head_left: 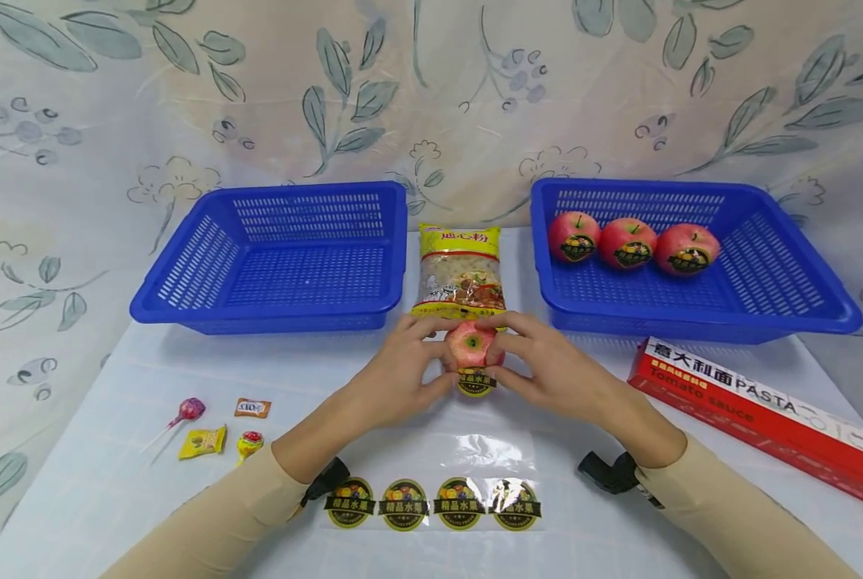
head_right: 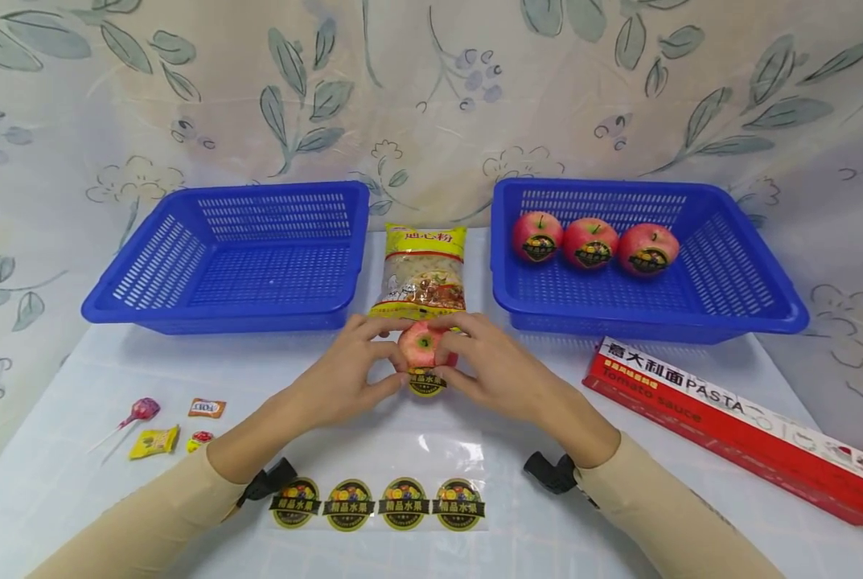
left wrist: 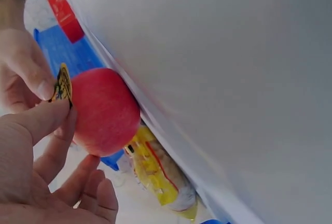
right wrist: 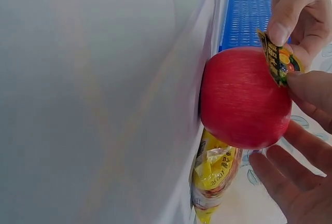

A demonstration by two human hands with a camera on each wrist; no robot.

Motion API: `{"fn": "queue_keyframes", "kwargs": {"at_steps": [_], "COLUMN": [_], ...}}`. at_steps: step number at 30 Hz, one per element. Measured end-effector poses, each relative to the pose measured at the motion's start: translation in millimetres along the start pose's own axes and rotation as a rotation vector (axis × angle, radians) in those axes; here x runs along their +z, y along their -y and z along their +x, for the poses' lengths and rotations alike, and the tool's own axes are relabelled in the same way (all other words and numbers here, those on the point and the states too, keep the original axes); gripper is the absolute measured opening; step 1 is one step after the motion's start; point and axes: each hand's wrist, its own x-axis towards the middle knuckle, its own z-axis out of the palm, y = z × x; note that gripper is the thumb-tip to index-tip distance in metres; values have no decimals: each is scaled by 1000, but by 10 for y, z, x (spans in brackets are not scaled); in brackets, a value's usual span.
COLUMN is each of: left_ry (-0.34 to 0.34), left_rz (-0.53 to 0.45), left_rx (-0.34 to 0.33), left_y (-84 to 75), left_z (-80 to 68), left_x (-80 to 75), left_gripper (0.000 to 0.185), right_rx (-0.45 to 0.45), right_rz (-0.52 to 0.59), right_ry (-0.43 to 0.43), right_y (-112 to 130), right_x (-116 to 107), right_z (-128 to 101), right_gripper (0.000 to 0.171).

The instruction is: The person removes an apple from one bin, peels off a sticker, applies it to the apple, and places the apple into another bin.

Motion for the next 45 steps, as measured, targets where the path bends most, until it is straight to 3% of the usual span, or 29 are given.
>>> {"fn": "queue_keyframes", "kwargs": {"at_steps": [5,10,16,21,25,32,35,45], "left_ry": [-10,28,20,2,17,93,110,156], "left_rz": [-10,-68,-181,-182,-185,-145,-122,-53], "left_rx": [-19,-52,-46,-49,-58,-46,-30,22], "left_y": [-1,22,93,125,126,175,205,254], "left_z": [48,95,140,159,168,183,217,265], "left_x": [16,15,4,9,8,-10,-15,-35], "left_gripper": [16,24,28,30,30,25,29,35], "right_rx": [20,64,207,255,269,219,182,201], "right_rz": [28,133,258,295,294,286,269,307], "right_ry": [-22,-54,8,45,53,143,152,177], "right_y": [-15,-66,-91,-87,-100,-161,-183,-216], "right_x": [9,35,50,64,66,76,86,84], "right_z": [16,6,-5,39,55,40,55,67], "right_gripper": [15,24,47,48,49,71,74,79]}}
